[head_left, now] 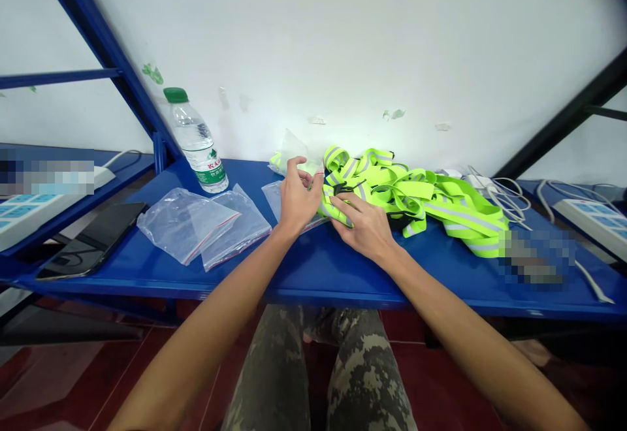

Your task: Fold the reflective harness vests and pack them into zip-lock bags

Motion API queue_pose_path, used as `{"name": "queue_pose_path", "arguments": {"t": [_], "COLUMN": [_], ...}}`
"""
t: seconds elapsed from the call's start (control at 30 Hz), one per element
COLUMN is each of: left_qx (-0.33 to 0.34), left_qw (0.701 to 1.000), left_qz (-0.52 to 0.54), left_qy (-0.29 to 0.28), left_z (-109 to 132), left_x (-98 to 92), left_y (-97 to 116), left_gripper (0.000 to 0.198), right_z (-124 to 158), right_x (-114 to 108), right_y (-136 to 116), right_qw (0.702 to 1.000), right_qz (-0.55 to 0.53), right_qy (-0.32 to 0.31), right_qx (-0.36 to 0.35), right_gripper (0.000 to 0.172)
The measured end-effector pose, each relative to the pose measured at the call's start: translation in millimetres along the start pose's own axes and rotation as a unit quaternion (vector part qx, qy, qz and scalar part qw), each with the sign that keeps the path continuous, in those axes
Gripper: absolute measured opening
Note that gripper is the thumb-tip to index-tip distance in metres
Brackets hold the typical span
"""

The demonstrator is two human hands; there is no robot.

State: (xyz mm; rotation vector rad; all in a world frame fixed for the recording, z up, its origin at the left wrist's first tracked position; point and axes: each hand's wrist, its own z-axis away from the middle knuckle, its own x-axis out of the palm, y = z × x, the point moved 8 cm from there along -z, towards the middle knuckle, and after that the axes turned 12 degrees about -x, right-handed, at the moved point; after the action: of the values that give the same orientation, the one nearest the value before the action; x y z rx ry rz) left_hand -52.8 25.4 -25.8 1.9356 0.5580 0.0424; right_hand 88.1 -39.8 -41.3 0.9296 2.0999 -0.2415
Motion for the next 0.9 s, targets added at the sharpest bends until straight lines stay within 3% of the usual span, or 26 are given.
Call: {"name": "queue_pose_path", "arguments": {"t": [0.2, 0.37, 0.5, 0.7, 0.9], "left_qx": [0.006, 0.037, 0.094, 0.184, 0.276], "left_qw": [1.000, 0.998, 0.994, 0.982, 0.957], "left_qz": [-0.005, 0.023, 0.006, -0.043, -0.084], "left_qy": [0.011, -0.048, -0.054, -0.012, -0.029], "left_z": [5.4, 14.5, 20.0, 28.4, 40.3], "left_x": [-0.2, 9.0, 12.8, 9.5, 15.0], "left_y": [4.4, 13.8, 18.9, 26.8, 39.2], "left_gripper": [0.031, 0.025, 0.019, 0.017, 0.016], "right_z": [-2.0, 4.8, 7.6, 4.5, 10.2], "right_x": [0.4, -7.0, -9.4, -7.2, -16.5], "right_y": [-2.2, 21.2, 27.0, 15.1, 34.8], "right_qw": [1.000, 0.992, 0.986, 0.995, 0.971], "right_qz": [0.007, -0.030, -0.029, -0.007, -0.091], "right_qy": [-0.018, 0.062, 0.088, 0.065, 0.172], "right_qx": [0.003, 0.104, 0.136, 0.076, 0.138], "right_gripper": [0.037, 0.037, 0.036, 0.037, 0.035]}}
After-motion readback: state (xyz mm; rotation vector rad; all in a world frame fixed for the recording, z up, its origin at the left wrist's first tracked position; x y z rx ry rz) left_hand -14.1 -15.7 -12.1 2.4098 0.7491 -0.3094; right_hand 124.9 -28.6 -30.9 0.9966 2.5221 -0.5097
